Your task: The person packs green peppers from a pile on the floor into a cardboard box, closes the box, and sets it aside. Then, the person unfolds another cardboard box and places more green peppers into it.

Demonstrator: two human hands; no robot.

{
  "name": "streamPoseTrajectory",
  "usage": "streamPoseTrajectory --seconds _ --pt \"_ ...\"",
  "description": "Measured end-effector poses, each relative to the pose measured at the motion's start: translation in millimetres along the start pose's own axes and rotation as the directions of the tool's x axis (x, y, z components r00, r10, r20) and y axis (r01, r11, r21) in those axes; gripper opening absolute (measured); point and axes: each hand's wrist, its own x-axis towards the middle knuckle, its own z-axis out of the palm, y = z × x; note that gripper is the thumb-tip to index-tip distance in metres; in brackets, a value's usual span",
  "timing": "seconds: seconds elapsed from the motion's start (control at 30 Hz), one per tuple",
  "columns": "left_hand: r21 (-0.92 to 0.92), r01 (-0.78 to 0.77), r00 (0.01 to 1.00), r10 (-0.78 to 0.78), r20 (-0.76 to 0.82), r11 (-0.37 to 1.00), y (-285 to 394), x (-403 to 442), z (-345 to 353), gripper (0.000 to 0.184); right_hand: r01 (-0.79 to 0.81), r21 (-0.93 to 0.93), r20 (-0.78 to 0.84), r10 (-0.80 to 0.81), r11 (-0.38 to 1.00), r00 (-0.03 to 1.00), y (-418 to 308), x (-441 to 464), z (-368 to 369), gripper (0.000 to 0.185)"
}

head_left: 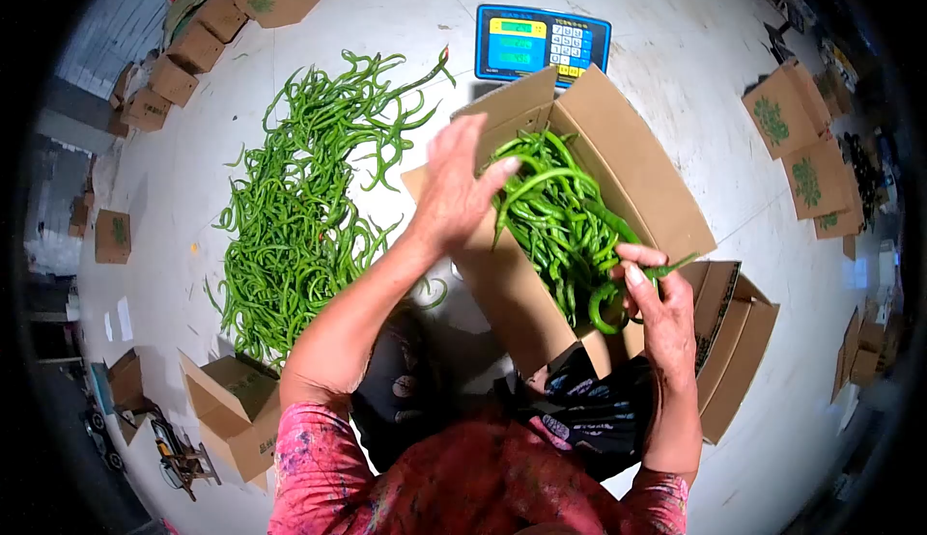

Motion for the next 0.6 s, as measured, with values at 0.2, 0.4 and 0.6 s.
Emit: streamPoseTrajectory --seconds 0.2,0.4,0.6 --pt "0.14 0.289 0.957 -0.289 -0.015 0.947 -78.4 -16.6 -9.7 0.049 0.003 -0.003 -0.034 -0.003 1.0 0.999 6.3 -1.0 -1.7 0.026" --pt "-0.328 0.613 0.79 -0.554 0.261 0.719 -90.9 -33.7 -23.2 0.028 -0.012 0.034 0.037 0.011 0.999 0.999 -2.4 -8.3 4.2 0.028" --pt "0.152 0.214 0.961 -0.236 0.148 0.965 -77.6 -57.4 -57.0 0.035 0.046 -0.037 0.068 -0.043 0.998 0.997 2.6 -5.6 10.8 0.03"
